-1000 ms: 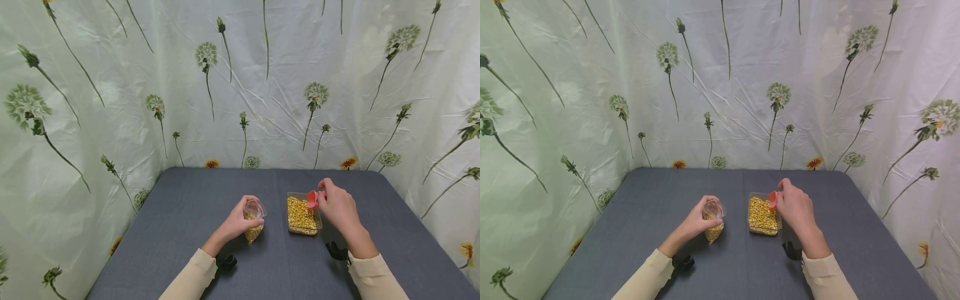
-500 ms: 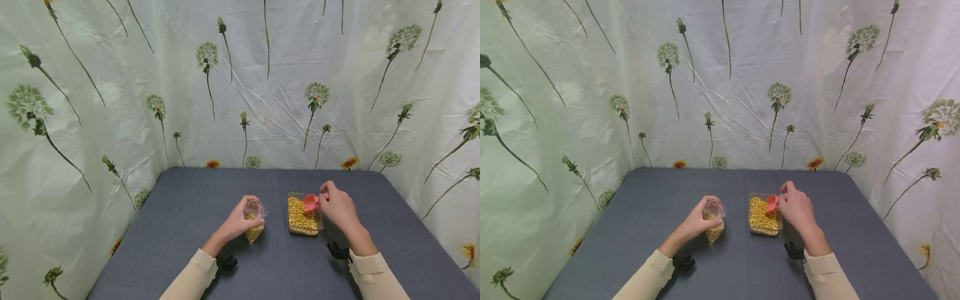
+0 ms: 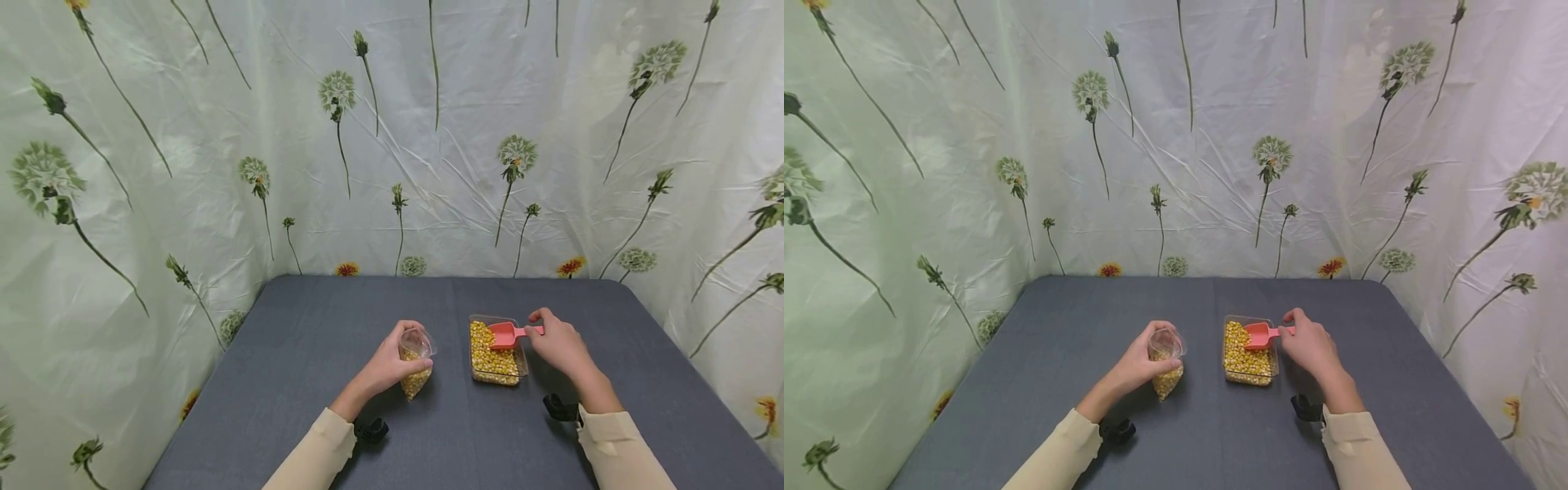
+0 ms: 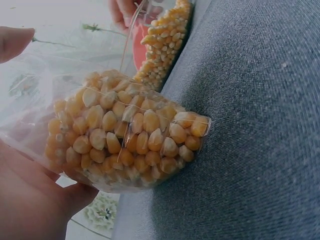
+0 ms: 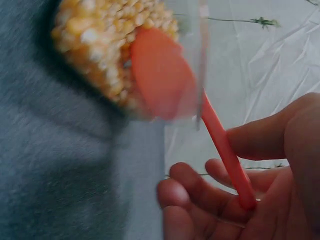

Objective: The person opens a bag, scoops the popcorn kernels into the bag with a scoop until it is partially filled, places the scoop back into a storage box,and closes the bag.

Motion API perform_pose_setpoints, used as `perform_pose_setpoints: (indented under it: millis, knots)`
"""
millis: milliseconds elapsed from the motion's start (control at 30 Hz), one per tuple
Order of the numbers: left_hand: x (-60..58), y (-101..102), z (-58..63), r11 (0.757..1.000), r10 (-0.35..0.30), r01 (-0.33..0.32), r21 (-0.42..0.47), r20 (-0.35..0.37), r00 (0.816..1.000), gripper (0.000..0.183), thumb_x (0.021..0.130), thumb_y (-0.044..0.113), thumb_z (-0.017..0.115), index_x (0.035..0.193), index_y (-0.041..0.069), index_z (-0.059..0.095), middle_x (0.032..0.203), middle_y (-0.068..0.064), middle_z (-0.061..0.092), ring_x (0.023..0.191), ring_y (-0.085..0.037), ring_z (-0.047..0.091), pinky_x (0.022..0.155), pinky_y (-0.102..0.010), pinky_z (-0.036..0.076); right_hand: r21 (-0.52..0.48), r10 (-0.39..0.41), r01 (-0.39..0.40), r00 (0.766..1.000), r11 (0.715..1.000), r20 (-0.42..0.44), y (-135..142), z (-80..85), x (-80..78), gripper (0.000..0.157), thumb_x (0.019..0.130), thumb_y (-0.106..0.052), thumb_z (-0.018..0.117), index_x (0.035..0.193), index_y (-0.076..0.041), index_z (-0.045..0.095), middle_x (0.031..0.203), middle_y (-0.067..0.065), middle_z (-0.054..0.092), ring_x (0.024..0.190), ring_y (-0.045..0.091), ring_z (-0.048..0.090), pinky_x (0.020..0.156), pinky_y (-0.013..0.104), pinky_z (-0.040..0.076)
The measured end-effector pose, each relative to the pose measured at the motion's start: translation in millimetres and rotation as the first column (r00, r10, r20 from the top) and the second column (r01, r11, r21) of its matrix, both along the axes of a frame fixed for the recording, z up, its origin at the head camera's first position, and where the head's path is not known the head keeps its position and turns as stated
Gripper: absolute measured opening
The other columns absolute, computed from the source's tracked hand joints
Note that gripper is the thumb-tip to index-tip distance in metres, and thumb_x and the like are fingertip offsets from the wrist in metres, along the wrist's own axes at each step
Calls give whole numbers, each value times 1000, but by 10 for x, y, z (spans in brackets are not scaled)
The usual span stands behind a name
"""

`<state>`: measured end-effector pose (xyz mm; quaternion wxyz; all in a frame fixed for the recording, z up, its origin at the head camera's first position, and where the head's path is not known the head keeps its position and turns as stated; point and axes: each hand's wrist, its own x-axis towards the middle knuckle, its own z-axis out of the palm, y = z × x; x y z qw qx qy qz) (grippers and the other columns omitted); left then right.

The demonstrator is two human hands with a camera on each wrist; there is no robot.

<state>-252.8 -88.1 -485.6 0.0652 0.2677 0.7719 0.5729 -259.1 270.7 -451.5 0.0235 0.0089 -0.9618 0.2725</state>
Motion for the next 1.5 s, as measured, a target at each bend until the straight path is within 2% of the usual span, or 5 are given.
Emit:
perform_pose_setpoints:
  millis: [133,367,500,800,1500]
  knots:
    - [-7,13,-2,1000,-4,4,8,-15,1000,51,92,28,76,132,27,46,123,3,58,109,-17,58,88,-43,47,25,5,-5,1000,1000,23,2,-91,-48,37,104,-31,49,126,-2,53,110,24,64,78,28,59,63,44,45]
    - [-9,26,-1,1000,-10,10,14,-15,1000,52,92,21,76,134,23,46,123,3,58,110,-18,58,89,-44,48,-1,11,-11,1000,1000,29,-44,-147,-63,28,104,-30,48,101,-3,56,79,9,55,65,23,49,56,36,36]
    - [-4,25,0,1000,-6,6,11,-17,1000,52,91,28,77,133,24,46,123,3,59,110,-17,58,90,-44,47,-141,57,-51,998,989,39,-37,-128,-43,30,105,-24,49,85,-3,56,70,7,53,60,21,50,53,36,41]
    - [16,19,-16,1000,-12,12,8,-8,1000,52,91,23,77,133,25,46,122,4,59,109,-16,58,91,-44,46,-502,91,27,974,864,209,30,-119,-37,27,106,-14,49,85,3,54,72,6,51,63,20,51,56,35,46]
    - [0,5,-3,1000,-14,15,8,-37,999,56,91,24,77,136,18,45,121,3,59,108,-17,59,87,-42,48,-759,281,83,899,645,337,327,-146,-83,23,106,-13,43,92,-6,59,77,0,55,68,13,54,61,28,48]
